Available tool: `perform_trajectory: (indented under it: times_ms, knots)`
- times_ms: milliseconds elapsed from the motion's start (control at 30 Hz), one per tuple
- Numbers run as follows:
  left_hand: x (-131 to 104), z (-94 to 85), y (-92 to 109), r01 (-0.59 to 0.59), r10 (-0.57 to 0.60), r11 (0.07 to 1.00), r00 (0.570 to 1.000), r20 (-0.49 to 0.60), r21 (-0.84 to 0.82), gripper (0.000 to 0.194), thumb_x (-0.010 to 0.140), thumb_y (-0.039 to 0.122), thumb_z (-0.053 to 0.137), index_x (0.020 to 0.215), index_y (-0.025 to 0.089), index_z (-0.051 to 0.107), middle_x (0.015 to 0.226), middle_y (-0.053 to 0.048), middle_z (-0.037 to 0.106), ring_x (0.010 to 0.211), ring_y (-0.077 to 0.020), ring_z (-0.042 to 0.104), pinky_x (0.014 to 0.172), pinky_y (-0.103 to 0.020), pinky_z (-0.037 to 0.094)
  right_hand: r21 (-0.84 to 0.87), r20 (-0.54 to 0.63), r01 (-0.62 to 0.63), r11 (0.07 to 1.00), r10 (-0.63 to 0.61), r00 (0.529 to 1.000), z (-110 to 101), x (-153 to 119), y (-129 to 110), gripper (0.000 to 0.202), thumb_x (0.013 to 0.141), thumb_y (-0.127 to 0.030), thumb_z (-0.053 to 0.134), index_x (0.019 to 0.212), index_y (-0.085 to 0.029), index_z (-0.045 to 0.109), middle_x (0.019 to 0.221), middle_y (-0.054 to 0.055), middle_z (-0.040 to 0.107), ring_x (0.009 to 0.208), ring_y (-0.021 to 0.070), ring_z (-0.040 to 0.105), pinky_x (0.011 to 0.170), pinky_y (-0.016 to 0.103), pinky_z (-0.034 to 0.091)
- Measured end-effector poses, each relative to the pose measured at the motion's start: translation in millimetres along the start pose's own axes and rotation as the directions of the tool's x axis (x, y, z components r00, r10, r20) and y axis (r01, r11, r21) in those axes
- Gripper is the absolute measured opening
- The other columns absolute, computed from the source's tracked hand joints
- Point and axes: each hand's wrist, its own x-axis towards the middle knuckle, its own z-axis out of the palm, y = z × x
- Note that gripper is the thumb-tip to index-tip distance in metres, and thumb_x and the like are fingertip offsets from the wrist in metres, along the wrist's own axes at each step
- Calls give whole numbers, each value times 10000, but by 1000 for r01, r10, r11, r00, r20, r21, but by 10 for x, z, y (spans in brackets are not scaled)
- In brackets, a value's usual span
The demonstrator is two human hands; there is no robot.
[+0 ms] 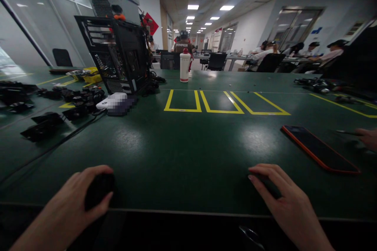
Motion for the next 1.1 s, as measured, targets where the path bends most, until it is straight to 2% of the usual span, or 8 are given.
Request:
perform_trajectory:
  times_ms: [133,200,267,333,433,633,767,1100]
  knots:
    - [393,199,937,-245,251,968,957,143,-58,359,707,219,550,1041,265,427,1070,-15,533,913,-216,515,803,-377,445,226,342,31,974,-109,934,14,157,-479,221,811,-305,493,1025,-255,511,997,40,540,835,153,568,696,288,498]
    - [679,282,1243,-373,382,924,909,166,-85,356,680,178,564,1009,242,443,1062,-14,539,899,-209,493,794,-364,432,353,438,-3,936,-162,884,89,328,-672,362,785,-324,539,1129,-258,451,1014,42,546,831,148,576,735,304,501]
    - [964,391,1401,-443,456,890,869,193,-109,378,671,212,593,1019,223,446,1034,-19,554,843,-202,483,745,-348,432,499,511,-92,862,-207,834,221,552,-766,470,760,-337,572,1189,-244,403,1079,58,538,856,151,586,756,310,507]
    - [1209,532,1442,-494,508,861,837,203,-121,411,660,225,609,1038,205,448,1046,-28,555,830,-201,476,730,-341,426,629,544,-203,750,-238,804,387,794,-757,443,768,-345,560,1163,-200,421,1101,80,546,903,165,588,787,323,504]
    - [1466,774,1386,-528,537,843,834,124,-101,403,676,204,590,1054,178,453,1132,-59,517,886,-212,478,781,-356,405,689,529,-302,659,-172,831,616,1101,-625,400,747,-349,582,1083,-156,484,1066,95,575,941,192,584,820,355,492]
    - [1695,1108,1202,-486,498,843,867,-9,-229,602,662,211,634,1199,199,363,1209,-74,474,1033,-240,467,872,-398,378,671,476,-280,687,-109,873,805,1357,-427,386,693,-277,645,1044,-155,538,1092,97,575,958,199,577,839,387,476]
    - [1754,1158,1102,-433,452,826,891,-35,-362,756,617,335,705,1251,206,314,1234,-84,462,1102,-248,434,928,-412,353,713,429,-231,662,-152,890,855,1388,-414,388,685,-206,642,1053,-161,530,1085,85,582,888,177,609,811,369,490]
    - [1737,1097,1091,-453,502,804,865,29,-386,672,707,350,638,1280,233,308,1259,-69,457,1104,-228,424,907,-399,360,739,364,-187,647,-149,919,881,1344,-397,372,746,-289,580,1101,-190,530,1117,73,572,950,177,586,870,366,459]
